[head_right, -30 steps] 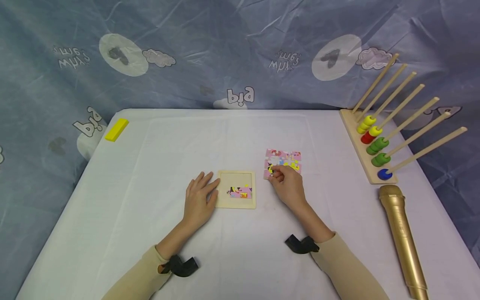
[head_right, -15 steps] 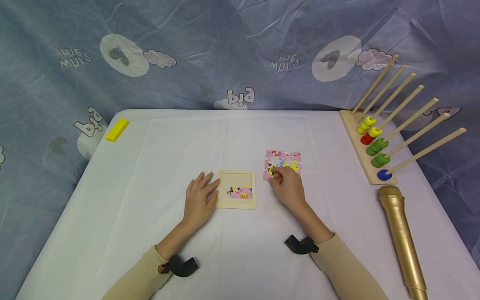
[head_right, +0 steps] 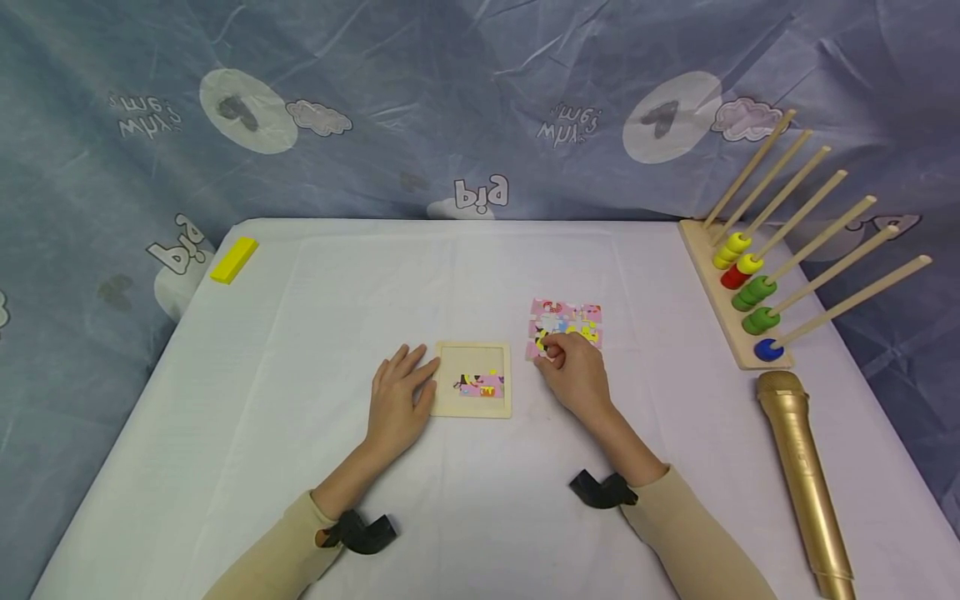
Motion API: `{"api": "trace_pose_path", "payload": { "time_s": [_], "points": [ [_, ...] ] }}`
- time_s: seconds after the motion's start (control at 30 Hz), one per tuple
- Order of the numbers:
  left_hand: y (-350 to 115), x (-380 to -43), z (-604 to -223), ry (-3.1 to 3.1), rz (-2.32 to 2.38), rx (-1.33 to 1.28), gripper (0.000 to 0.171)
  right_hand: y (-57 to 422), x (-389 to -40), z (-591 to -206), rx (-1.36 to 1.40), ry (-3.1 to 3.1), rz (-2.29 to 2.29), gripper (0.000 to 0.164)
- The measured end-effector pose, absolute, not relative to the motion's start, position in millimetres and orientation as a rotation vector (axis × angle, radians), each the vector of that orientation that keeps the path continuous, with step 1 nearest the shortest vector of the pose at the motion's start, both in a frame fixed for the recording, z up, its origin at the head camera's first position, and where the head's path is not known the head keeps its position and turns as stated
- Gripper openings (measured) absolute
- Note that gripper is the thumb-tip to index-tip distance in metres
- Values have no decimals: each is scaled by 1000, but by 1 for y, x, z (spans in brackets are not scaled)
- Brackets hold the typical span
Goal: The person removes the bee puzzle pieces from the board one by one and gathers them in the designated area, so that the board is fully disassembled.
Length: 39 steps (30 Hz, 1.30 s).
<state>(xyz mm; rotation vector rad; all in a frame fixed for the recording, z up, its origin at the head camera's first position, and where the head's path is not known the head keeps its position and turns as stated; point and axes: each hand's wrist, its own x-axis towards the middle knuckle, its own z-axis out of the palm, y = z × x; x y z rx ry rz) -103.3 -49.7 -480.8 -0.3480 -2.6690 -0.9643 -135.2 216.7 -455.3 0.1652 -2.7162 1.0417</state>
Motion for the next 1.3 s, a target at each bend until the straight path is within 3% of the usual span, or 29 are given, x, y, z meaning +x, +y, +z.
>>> {"api": "trace_pose_path", "payload": {
  "time_s": [0.4,1.3],
  "points": [
    [-50,-105,-481,-2670,-952,-353,32,218,-138,-457,134,-2503,1099,13],
    [-50,-103,-481,-2670,-934,-351,31,162,-118,-422,344,-2603,1344,27]
  ]
}}
